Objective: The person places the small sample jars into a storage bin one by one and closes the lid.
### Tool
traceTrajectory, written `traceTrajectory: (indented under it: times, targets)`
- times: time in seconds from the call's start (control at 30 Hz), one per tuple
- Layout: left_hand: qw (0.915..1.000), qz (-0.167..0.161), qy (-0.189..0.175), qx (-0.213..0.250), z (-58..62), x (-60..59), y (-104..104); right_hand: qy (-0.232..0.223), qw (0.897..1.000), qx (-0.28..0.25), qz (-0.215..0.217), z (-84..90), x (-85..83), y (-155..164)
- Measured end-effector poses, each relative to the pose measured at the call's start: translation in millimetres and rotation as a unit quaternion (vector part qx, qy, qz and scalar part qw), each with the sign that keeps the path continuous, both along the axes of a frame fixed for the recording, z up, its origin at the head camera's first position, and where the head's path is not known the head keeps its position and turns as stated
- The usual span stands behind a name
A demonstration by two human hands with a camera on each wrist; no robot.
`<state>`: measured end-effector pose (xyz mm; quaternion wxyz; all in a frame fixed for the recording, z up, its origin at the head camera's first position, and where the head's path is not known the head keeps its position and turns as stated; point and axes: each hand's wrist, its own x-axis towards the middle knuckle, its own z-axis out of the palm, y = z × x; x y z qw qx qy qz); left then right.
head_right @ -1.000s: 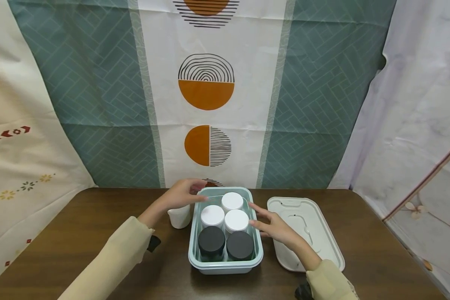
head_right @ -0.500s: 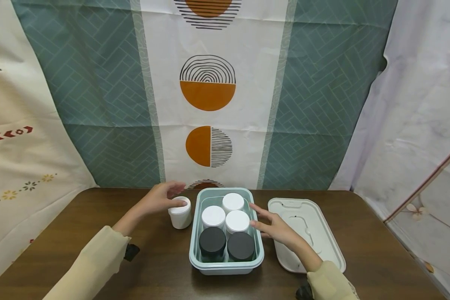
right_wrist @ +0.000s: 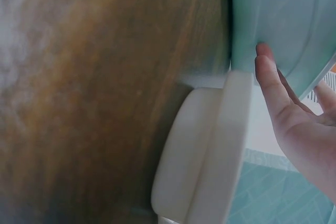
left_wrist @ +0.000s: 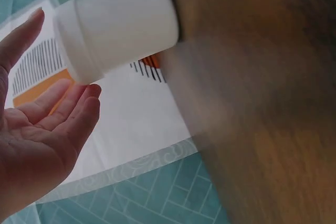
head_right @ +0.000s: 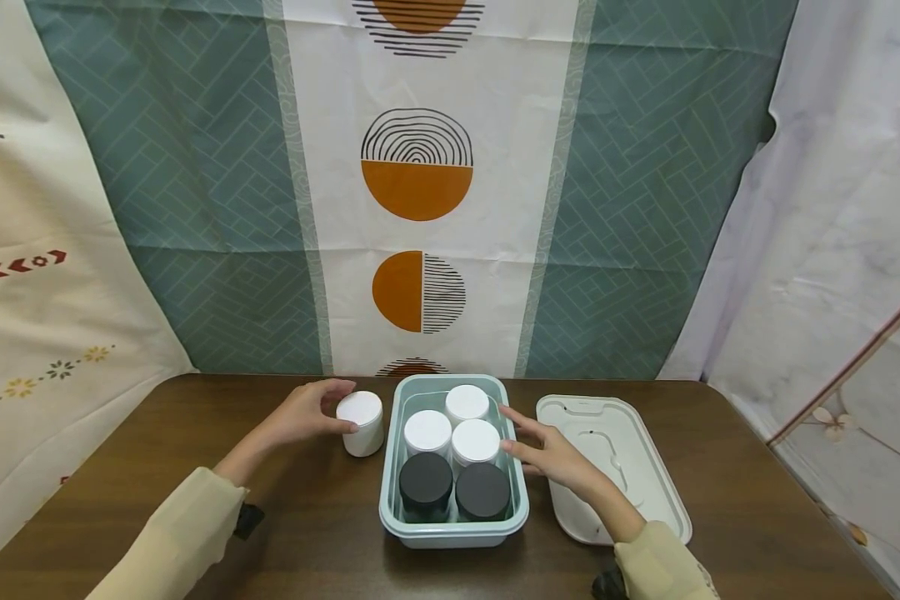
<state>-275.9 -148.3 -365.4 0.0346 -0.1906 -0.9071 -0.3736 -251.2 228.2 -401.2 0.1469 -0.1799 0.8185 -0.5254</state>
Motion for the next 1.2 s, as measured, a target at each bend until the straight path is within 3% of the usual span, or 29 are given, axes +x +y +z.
traceTrajectory:
  times: [0.37, 0.57, 0.67, 0.97, 1.2]
  targets:
    - [0.9995, 0.031, 0.009, -0.009, -13.0, -3.6, 7.8, -0.003, 1.0, -0.001, 0.0, 0.2, 0.4, -0.5]
    - [0.9988, 0.039, 0.028, -0.011, -11.8, -3.3, 8.7, -0.004, 1.0, 0.001, -0.003, 0.5, 0.6, -0.1]
    - [0.9984, 0.042, 0.038, -0.008, -4.5, -2.4, 7.3, -0.003, 1.0, -0.001, -0.001, 0.6, 0.6, 0.3]
    - [0.9971, 0.05, 0.056, 0.015, 32.0, -1.9, 4.7, -0.003, 1.0, -0.003, 0.0, 1.0, 0.4, -1.0]
    - [0.996, 0.048, 0.055, 0.052, 49.6, -4.1, 14.4, -0.004, 1.0, -0.004, 0.002, 0.9, 0.5, -0.6]
